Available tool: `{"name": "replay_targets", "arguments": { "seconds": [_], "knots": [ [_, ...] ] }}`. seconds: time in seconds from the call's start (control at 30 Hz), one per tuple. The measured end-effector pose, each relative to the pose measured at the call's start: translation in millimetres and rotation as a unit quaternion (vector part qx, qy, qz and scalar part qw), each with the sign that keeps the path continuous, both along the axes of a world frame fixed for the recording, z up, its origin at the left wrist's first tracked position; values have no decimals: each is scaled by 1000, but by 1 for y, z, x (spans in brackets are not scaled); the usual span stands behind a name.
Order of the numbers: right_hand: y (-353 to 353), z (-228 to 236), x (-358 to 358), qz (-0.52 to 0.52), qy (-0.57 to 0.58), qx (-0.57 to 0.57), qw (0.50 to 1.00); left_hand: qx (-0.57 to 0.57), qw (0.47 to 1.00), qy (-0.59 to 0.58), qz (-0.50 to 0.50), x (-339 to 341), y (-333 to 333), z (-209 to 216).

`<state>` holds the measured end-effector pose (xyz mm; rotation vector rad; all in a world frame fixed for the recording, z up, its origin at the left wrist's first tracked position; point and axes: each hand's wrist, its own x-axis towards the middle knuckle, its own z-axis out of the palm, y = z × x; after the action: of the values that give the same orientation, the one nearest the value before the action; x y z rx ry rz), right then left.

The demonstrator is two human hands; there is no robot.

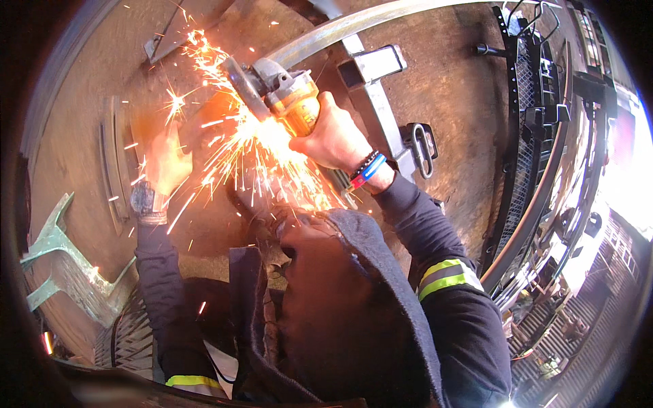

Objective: The person uses an angle grinder to cut a curved metal bar into smaller segments. They measure the metal bar with a tape measure and mark it with a piece of tape before making the cuts. The person is sitting on the floor during the process.

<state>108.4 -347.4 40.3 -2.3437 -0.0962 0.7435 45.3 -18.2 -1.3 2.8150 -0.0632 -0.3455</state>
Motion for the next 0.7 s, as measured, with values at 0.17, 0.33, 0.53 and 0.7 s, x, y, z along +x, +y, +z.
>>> {"name": "replay_targets", "arguments": {
  "seconds": [0.17,0.33,0.53,0.7],
  "knots": [
    [-10,16,0,6,10,20,1000,9,999,44,10,7,-5,14],
    [-38,17,-24,-94,20,129,987,28,999,34,27,0,-5,13],
    [-39,17,-16,-10,-31,74,997,1,1000,-3,28,-7,0,6],
    [-28,5,-14,20,-13,58,998,-10,999,12,32,-5,0,3]
  ]
}}
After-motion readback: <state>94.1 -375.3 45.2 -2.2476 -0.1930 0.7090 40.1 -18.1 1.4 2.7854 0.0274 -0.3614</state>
